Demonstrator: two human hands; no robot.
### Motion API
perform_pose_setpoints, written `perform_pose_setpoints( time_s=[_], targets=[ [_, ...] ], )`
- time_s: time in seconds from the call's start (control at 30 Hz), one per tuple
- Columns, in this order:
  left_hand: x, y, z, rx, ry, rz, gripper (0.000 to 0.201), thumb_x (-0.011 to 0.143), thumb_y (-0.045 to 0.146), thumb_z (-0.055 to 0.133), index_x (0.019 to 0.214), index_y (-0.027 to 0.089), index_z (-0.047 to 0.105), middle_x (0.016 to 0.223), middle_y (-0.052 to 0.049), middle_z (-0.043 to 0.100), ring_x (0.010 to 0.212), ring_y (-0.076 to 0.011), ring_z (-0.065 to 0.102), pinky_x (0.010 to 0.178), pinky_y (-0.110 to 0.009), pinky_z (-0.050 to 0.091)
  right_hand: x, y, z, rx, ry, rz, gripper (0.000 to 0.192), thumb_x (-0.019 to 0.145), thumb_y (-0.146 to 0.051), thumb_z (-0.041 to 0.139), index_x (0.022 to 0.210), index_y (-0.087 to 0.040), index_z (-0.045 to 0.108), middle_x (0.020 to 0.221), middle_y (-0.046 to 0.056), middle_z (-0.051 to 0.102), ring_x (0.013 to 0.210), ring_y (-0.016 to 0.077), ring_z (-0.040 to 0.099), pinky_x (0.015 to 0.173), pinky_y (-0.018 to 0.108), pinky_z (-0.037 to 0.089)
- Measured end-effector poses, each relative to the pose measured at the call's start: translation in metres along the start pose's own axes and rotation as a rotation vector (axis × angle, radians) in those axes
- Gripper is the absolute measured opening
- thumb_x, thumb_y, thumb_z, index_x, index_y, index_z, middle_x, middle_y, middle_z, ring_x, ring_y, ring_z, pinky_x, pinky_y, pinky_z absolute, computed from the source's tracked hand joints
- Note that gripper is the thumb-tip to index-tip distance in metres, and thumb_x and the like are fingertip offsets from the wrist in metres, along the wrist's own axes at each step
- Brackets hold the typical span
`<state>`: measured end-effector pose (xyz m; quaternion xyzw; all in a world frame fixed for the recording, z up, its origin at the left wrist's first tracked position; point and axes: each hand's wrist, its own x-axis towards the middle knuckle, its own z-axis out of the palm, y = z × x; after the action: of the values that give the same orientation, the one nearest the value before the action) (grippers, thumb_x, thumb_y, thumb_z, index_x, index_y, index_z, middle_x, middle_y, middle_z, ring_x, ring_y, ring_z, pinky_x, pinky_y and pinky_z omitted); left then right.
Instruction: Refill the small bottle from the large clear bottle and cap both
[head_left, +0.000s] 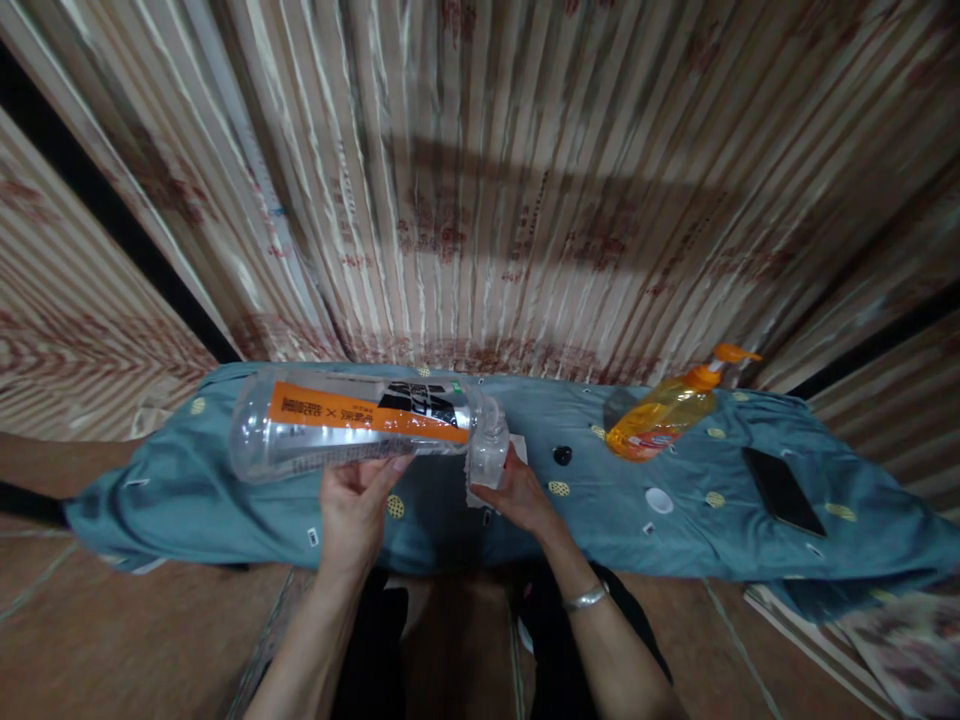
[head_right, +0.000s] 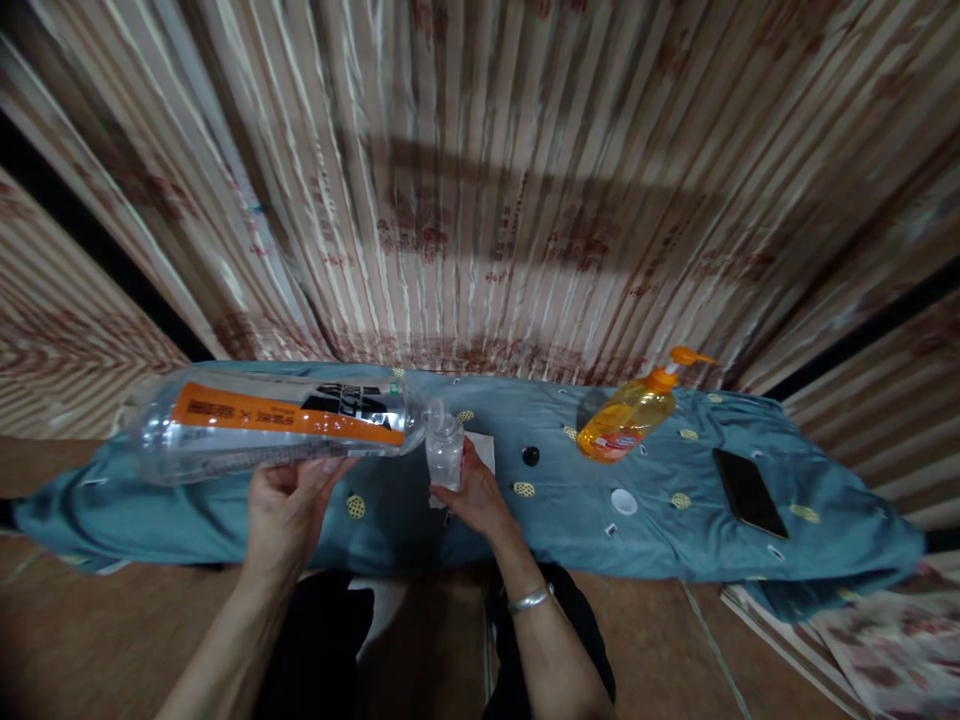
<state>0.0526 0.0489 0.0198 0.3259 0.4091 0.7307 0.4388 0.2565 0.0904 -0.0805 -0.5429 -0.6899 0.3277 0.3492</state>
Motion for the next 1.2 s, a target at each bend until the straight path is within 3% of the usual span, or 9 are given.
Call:
perform_pose_setpoints(
  time_s=[0.4, 0.7, 0.9, 1.2],
  targets=[
    [0.0008, -0.0027, -0.0013, -0.014, 0.002, -0.008, 0.041, 0.047, 0.035, 0.096, 0.073, 0.019, 0.071, 0.070, -0.003, 0.076, 0.072, -0.0217, 0.076, 0.085, -0.042, 0.063, 0.0004, 0.0025, 0.0005, 0.005, -0.007, 0.012, 0.084, 0.072, -0.026, 0.079, 0.145, -0.017, 0.040, 0.131, 0.014, 0.067, 0.121, 0.0321, 0.066, 0.105, 0.049, 0.051],
    [-0.0013, -0.0026, 0.0019, -0.100, -0.043, -0.025, 0.059, 0.051, 0.034, 0.096, 0.102, 0.025, 0.069, 0.078, 0.000, 0.076, 0.082, -0.0231, 0.076, 0.086, -0.041, 0.062, -0.0001, 0.0034, 0.0019, 0.033, 0.011, 0.002, 0.080, 0.071, -0.026, 0.079, 0.142, -0.020, 0.042, 0.130, 0.012, 0.068, 0.120, 0.0306, 0.066, 0.106, 0.049, 0.050],
    [-0.0014, -0.0036, 0.0028, -0.117, -0.052, -0.007, 0.059, 0.052, 0.034, 0.096, 0.103, 0.027, 0.068, 0.084, 0.000, 0.077, 0.084, -0.0217, 0.076, 0.086, -0.041, 0.062, -0.0002, 0.0044, 0.0017, 0.047, -0.004, -0.003, 0.078, 0.072, -0.027, 0.079, 0.141, -0.020, 0.043, 0.127, 0.012, 0.069, 0.121, 0.0310, 0.066, 0.106, 0.050, 0.050],
    [-0.0014, -0.0017, 0.0060, -0.113, -0.053, 0.000, 0.056, 0.051, 0.034, 0.096, 0.099, 0.028, 0.070, 0.074, 0.002, 0.073, 0.081, -0.0221, 0.075, 0.088, -0.044, 0.061, 0.0000, 0.0044, 0.0026, 0.033, 0.006, -0.009, 0.081, 0.072, -0.025, 0.078, 0.144, -0.020, 0.041, 0.130, 0.012, 0.067, 0.122, 0.0306, 0.066, 0.107, 0.049, 0.051]
  ],
)
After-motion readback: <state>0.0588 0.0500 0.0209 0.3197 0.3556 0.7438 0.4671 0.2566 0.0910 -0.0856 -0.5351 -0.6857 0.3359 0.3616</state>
